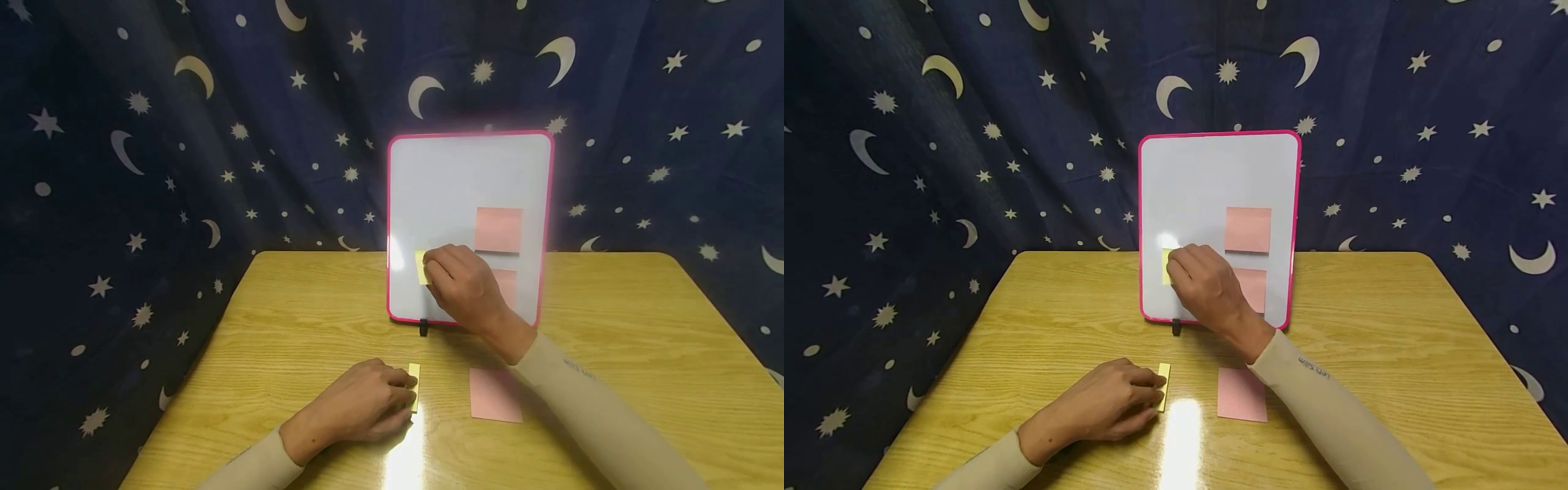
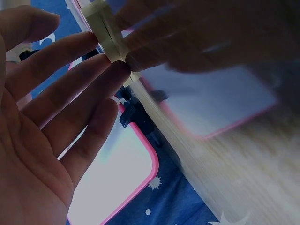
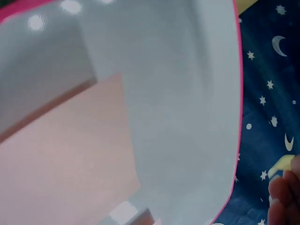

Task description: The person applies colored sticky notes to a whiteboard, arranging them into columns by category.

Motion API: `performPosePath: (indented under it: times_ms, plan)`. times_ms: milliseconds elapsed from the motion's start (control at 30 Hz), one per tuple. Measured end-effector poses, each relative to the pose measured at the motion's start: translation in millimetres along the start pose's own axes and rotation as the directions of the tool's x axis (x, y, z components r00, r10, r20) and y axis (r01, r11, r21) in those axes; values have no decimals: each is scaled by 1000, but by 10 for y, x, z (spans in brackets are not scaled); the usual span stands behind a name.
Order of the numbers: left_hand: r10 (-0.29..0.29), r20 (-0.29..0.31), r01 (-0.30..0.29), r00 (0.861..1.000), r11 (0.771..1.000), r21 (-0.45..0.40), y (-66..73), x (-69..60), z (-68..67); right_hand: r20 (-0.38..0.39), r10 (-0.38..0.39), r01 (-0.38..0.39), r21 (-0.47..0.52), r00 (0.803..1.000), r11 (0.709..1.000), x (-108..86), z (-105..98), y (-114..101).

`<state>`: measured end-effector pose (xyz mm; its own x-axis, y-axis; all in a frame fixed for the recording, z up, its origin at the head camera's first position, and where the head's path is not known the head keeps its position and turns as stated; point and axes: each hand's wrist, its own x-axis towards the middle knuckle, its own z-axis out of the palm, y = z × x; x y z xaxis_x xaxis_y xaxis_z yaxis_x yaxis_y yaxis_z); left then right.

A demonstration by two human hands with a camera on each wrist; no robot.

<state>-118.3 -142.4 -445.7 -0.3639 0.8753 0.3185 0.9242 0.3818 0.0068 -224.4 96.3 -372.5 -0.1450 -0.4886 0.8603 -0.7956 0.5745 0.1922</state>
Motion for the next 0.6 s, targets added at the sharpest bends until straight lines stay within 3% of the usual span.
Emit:
performPosePath:
  times_ms: [300,600]
  plan:
    - [19,-10,-19,1000,1000,0,-8,16,2,-23,-48,45,-97,999,994,111,71,131]
    - [14,-13,-15,1000,1000,-23,-18,2,-5,-34,-94,90,-118,995,989,122,179,216]
